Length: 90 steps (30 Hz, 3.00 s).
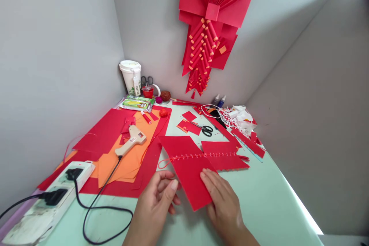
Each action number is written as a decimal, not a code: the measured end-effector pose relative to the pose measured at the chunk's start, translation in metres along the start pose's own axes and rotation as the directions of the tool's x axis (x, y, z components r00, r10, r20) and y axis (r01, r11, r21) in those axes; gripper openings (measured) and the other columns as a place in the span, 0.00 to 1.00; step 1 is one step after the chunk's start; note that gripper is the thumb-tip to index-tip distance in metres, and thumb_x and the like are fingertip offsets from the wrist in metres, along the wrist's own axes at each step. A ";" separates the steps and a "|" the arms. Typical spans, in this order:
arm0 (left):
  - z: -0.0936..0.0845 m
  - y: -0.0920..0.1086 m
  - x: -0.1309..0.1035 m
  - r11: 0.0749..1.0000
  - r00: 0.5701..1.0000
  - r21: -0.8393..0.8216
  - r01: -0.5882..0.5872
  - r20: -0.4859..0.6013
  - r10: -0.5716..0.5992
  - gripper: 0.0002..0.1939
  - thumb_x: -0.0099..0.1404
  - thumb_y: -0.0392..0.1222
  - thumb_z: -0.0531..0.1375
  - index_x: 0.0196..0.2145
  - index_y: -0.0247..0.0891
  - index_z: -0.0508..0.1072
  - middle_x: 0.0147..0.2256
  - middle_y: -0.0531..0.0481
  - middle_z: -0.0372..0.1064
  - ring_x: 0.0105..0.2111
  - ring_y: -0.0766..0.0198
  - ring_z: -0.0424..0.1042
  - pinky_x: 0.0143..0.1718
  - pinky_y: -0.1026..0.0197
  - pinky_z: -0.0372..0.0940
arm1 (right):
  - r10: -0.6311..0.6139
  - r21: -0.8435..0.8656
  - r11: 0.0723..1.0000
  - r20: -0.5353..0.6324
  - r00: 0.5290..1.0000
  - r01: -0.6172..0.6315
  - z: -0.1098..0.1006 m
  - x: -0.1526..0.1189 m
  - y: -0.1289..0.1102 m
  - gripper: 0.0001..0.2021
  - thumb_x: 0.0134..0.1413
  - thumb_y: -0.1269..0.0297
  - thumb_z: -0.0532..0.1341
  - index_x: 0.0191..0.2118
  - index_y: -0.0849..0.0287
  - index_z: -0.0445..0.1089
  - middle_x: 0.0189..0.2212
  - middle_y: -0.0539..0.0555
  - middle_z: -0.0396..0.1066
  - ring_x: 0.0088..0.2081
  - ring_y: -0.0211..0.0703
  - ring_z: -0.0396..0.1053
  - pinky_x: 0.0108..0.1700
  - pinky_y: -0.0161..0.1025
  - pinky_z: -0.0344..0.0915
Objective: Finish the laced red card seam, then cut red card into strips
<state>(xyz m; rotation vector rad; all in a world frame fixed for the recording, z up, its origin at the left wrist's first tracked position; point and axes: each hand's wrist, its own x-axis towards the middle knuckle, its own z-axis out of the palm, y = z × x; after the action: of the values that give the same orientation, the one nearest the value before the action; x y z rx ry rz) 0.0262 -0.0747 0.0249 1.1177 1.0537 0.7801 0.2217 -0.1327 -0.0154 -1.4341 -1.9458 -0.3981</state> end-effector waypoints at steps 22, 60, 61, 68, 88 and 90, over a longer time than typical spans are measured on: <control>0.022 0.159 0.054 0.800 0.875 0.366 -0.475 0.097 0.474 0.34 0.49 0.53 0.69 0.52 0.41 0.69 0.56 0.41 0.67 0.59 0.47 0.62 0.60 0.48 0.54 | 0.604 0.861 0.490 -0.222 0.766 -0.138 -0.186 0.169 0.088 0.14 0.50 0.55 0.67 0.42 0.53 0.75 0.42 0.54 0.78 0.47 0.54 0.74 0.46 0.51 0.73; 0.018 0.207 0.143 0.863 0.861 -0.298 -0.408 0.190 0.473 0.19 0.49 0.48 0.73 0.33 0.30 0.78 0.29 0.43 0.79 0.30 0.57 0.77 0.35 0.58 0.70 | 0.448 0.981 -0.030 0.186 0.875 -0.193 -0.119 0.273 0.125 0.18 0.44 0.59 0.72 0.42 0.58 0.75 0.39 0.55 0.79 0.39 0.50 0.78 0.41 0.44 0.76; 0.019 0.207 0.144 0.864 0.864 -0.301 -0.405 0.184 0.469 0.20 0.48 0.49 0.73 0.32 0.30 0.78 0.28 0.43 0.79 0.29 0.57 0.77 0.34 0.57 0.71 | 0.445 0.981 -0.029 0.186 0.876 -0.194 -0.117 0.274 0.127 0.18 0.44 0.58 0.72 0.42 0.58 0.75 0.39 0.55 0.79 0.39 0.50 0.78 0.41 0.43 0.76; 0.018 0.207 0.151 0.854 0.874 -0.327 -0.406 0.135 0.467 0.21 0.44 0.49 0.74 0.30 0.30 0.78 0.27 0.44 0.79 0.27 0.58 0.77 0.33 0.58 0.71 | 0.388 0.977 -0.026 0.205 0.899 -0.212 -0.103 0.275 0.138 0.20 0.43 0.58 0.73 0.44 0.58 0.76 0.42 0.57 0.79 0.41 0.51 0.77 0.42 0.43 0.75; 0.025 0.209 0.161 0.864 0.885 -0.280 -0.419 0.087 0.458 0.08 0.67 0.40 0.60 0.40 0.32 0.73 0.40 0.48 0.73 0.37 0.63 0.74 0.39 0.56 0.71 | 0.365 0.956 -0.116 0.295 0.883 -0.271 -0.029 0.253 0.107 0.17 0.38 0.54 0.74 0.33 0.61 0.78 0.32 0.56 0.79 0.35 0.44 0.74 0.42 0.39 0.67; 0.026 0.209 0.160 0.866 0.886 -0.274 -0.419 0.085 0.456 0.08 0.67 0.41 0.60 0.40 0.33 0.72 0.40 0.48 0.73 0.37 0.63 0.74 0.39 0.56 0.71 | 0.390 0.952 -0.115 0.306 0.869 -0.283 -0.029 0.256 0.101 0.17 0.37 0.53 0.74 0.31 0.61 0.78 0.29 0.55 0.78 0.32 0.44 0.74 0.39 0.39 0.68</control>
<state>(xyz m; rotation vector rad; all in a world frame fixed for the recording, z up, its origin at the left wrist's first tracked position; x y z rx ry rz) 0.1058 0.1204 0.1847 1.1917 0.5561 1.1396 0.2836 0.0688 0.1640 -0.6988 -1.0131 1.0970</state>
